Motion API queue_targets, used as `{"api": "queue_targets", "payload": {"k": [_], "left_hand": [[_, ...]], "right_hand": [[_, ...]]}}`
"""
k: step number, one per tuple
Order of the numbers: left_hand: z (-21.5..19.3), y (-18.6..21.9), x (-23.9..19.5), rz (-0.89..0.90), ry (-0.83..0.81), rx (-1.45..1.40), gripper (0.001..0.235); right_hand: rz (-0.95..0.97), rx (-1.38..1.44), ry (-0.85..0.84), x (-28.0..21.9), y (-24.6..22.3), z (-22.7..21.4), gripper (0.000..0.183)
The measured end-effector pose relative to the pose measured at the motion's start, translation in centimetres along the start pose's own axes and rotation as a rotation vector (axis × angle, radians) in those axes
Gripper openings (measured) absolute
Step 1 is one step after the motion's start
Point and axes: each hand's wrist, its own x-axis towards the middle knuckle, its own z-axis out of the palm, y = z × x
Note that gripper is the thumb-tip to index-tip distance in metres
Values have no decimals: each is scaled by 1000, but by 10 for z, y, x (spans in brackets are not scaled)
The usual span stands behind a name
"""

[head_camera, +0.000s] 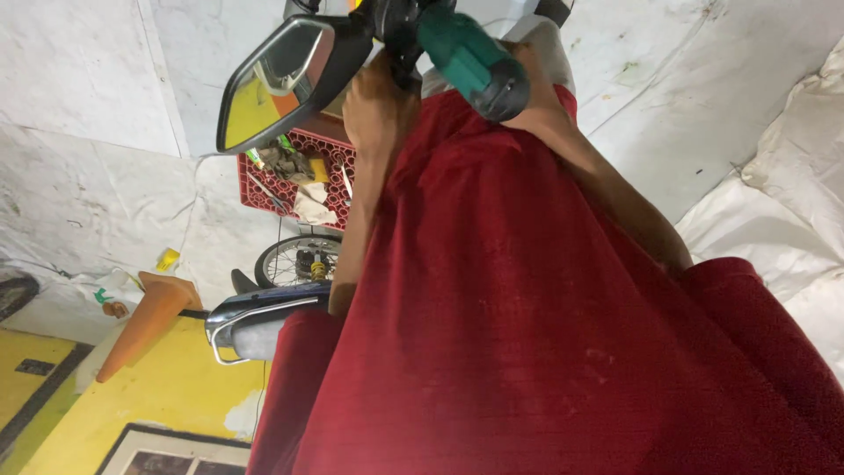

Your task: The person uses a green electric polisher with a yellow pad to polish the front fairing and headlight area of a beige scooter. They move around the vehicle to access different sections, holding the tool with both hands to apply it to the surface.

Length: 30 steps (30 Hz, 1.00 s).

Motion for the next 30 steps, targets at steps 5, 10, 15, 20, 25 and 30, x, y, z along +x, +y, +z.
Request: {"api": "queue_targets", "payload": {"k": [5,10,15,20,25,30], "left_hand": [[17,-33,-11,51,-43,-15,41],[6,-49,-23,-124,-160,-116,38],[-21,-21,0,315,192,-75,31],[6,-31,4,201,-57,-53,28],[21,-52,-28,129,-291,-157,30],[-8,-24,-32,128,-249,-83,34]], "right_hand": [[-122,-156,-55,8,-16,-5,27],[-94,-91,-99,16,-27,5,38],[-29,49,32,16,-40,0,27],[40,-20,5,1,-20,3,19],[-93,-128,-90,-10,11,21,22],[-147,-18,-4,-22,9,21,28]]}}
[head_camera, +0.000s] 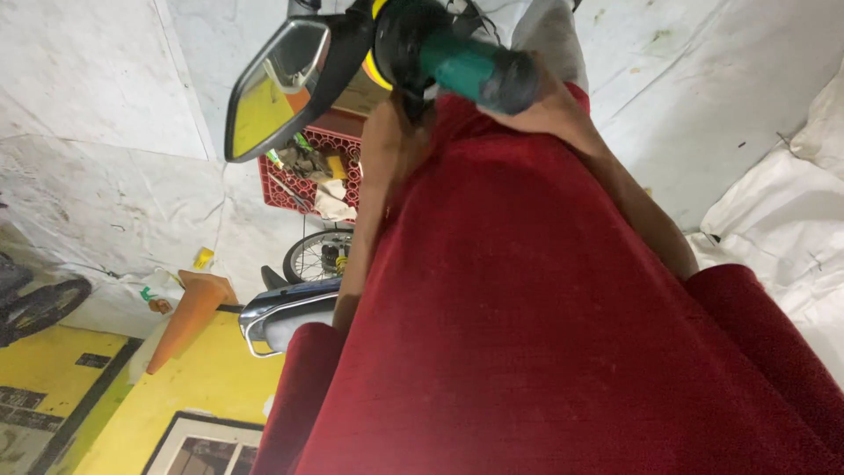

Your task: The person uses a green electric polisher with a yellow pad to polish the front fairing and headlight area of a beige scooter. They move around the vehicle to access different sections, holding the tool with both hands to apply it to the surface.

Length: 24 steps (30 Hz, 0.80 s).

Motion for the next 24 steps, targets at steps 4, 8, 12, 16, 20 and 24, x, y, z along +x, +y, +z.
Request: {"api": "queue_targets", "payload": {"k": [4,8,12,16,20,24], "left_hand": [[-14,18,7,38,-57,-41,40],[-33,36,6,95,-136,-134,43],[-39,55,13,223,-35,-94,45],[-32,78,8,183,52,-44,47],[-27,77,3,288,223,-38,51],[-26,82,-5,384,270,-13,44]], "right_hand": [[-32,63,103,7,-4,-10,34],[375,296,59,9,-1,-3,16],[379,662,130,12,-5,-10,2],[407,780,167,6,2,-8,6],[571,910,97,3,16,3,3],[672,1046,15,1,18,3,7]]}}
